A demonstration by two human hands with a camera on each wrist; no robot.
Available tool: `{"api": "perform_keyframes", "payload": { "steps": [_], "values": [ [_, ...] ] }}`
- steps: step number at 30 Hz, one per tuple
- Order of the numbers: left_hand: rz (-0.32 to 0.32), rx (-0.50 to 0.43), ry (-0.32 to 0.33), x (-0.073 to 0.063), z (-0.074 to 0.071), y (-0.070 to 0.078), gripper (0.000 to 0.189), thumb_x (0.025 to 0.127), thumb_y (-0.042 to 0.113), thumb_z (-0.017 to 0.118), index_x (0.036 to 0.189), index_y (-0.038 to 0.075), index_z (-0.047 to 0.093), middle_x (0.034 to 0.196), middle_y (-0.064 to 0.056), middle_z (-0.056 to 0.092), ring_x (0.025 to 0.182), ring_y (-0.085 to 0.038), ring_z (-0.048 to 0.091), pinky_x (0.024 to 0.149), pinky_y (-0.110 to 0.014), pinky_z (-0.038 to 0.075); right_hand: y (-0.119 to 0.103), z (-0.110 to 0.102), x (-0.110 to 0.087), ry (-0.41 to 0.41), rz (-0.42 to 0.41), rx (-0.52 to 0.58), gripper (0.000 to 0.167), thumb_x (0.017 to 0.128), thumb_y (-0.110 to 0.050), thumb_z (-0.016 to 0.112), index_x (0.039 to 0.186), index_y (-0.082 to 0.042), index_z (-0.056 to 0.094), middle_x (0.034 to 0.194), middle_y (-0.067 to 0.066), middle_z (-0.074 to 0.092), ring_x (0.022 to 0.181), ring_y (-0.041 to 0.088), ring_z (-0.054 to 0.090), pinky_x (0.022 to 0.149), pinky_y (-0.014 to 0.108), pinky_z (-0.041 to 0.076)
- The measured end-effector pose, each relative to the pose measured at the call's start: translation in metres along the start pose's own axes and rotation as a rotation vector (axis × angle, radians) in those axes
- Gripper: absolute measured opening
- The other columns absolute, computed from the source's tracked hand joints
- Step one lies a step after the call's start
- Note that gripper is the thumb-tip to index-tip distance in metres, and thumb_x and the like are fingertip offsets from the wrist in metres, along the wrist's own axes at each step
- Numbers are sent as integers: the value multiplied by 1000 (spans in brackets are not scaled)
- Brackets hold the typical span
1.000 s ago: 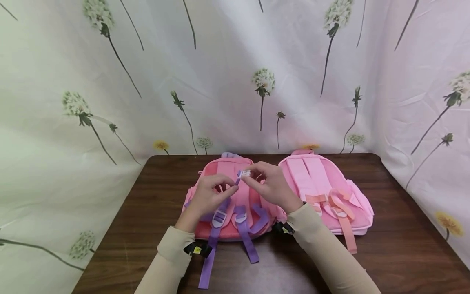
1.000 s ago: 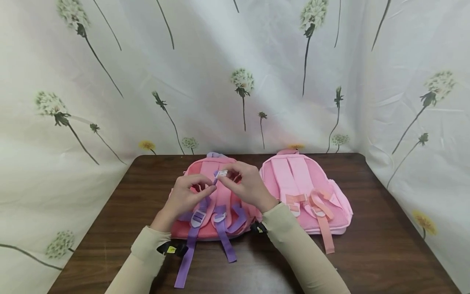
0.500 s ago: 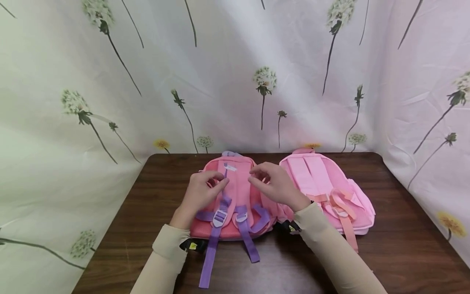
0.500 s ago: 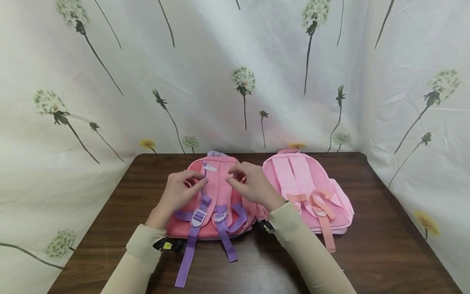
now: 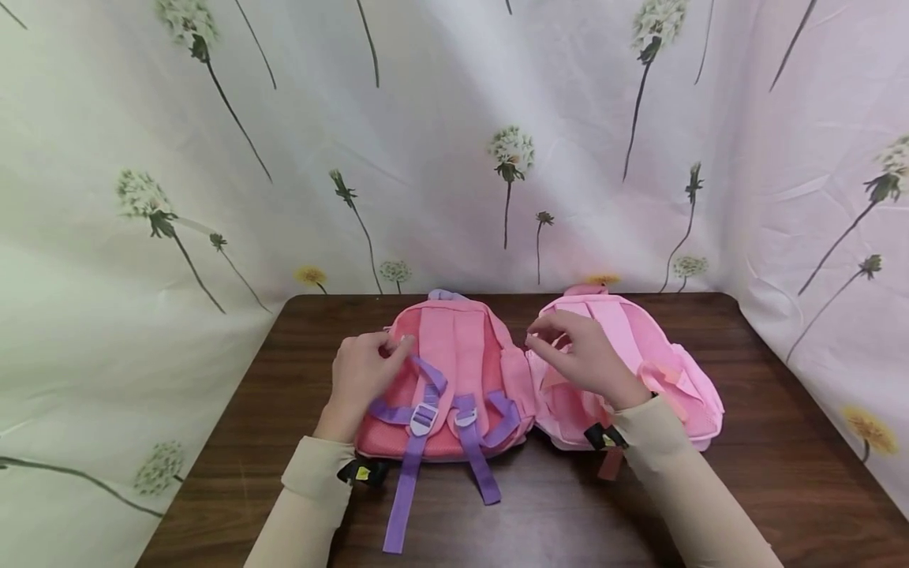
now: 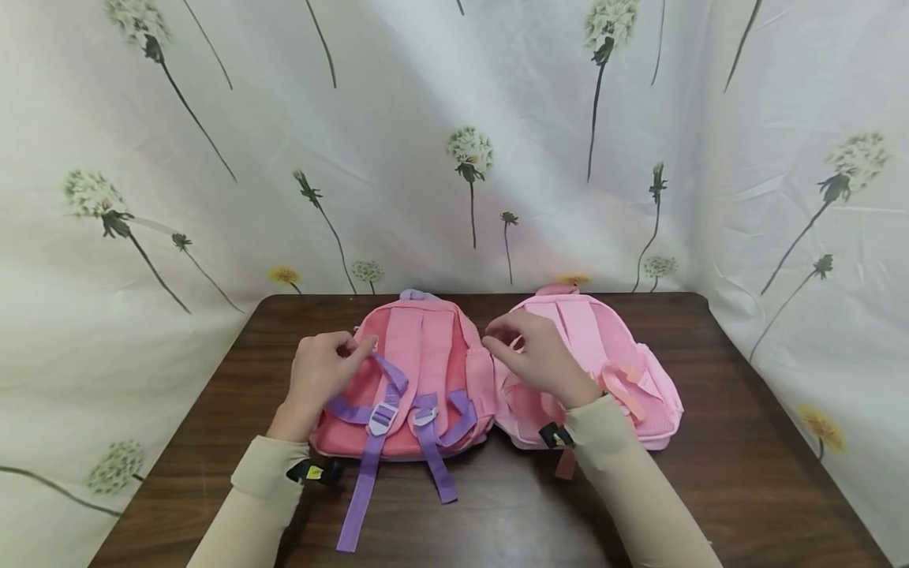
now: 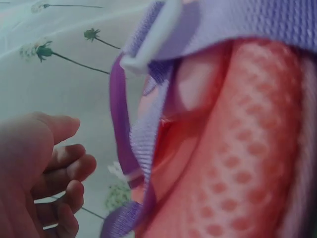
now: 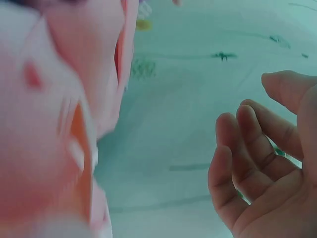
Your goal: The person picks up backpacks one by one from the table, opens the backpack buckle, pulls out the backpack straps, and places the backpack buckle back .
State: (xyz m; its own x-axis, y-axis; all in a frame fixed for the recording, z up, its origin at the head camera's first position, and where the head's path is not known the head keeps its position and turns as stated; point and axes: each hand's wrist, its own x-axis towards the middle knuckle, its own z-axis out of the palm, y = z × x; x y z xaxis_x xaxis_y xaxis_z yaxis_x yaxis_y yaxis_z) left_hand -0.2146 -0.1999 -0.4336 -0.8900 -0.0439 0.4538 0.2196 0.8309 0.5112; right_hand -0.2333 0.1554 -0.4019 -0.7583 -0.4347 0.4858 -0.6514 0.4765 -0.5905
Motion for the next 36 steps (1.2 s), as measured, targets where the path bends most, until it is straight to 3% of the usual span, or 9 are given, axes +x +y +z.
{"api": "perform_keyframes", "payload": {
  "steps": [7,12,18,26,31,36],
  "values": [
    [187,-119,59,6,4,19,23,93,26,81,77,11,72,68,-1,65,62,-16,55,57,-32,46,23,-28,-19,31,40,-71,14,95,-11,78,108,-7,77,94,-1,76,85,12,69,75,38,60],
    [332,-227,9,13,15,40,11,93,19,81,93,9,78,84,-3,75,73,-19,65,67,-35,56,36,-43,-30,23,33,-136,14,95,-10,78,108,-8,77,94,-2,75,85,12,69,75,39,60],
    [454,-281,-94,17,33,74,9,93,18,80,97,10,77,92,-3,76,85,-20,69,76,-36,60,49,-61,-47,-1,71,-209,14,94,-12,78,108,-10,78,99,-3,75,91,16,69,80,43,59],
    [528,-267,-180,14,56,114,8,94,18,79,99,12,79,93,-1,76,85,-19,68,78,-33,56,67,-84,-68,-71,92,-253,18,92,-7,77,111,-7,76,105,3,76,99,31,69,89,58,55],
    [555,-247,-237,13,65,133,13,95,22,78,102,12,79,95,-2,77,87,-20,70,79,-33,56,74,-95,-80,-144,100,-274,31,87,-7,79,117,-8,73,113,4,74,106,31,68,92,59,55],
    [554,-225,-295,10,71,144,15,96,24,77,105,13,79,98,0,76,92,-17,70,82,-31,56,83,-94,-89,-224,45,-324,36,82,-12,84,117,-10,74,117,3,71,109,26,65,94,58,55]
  ]
}}
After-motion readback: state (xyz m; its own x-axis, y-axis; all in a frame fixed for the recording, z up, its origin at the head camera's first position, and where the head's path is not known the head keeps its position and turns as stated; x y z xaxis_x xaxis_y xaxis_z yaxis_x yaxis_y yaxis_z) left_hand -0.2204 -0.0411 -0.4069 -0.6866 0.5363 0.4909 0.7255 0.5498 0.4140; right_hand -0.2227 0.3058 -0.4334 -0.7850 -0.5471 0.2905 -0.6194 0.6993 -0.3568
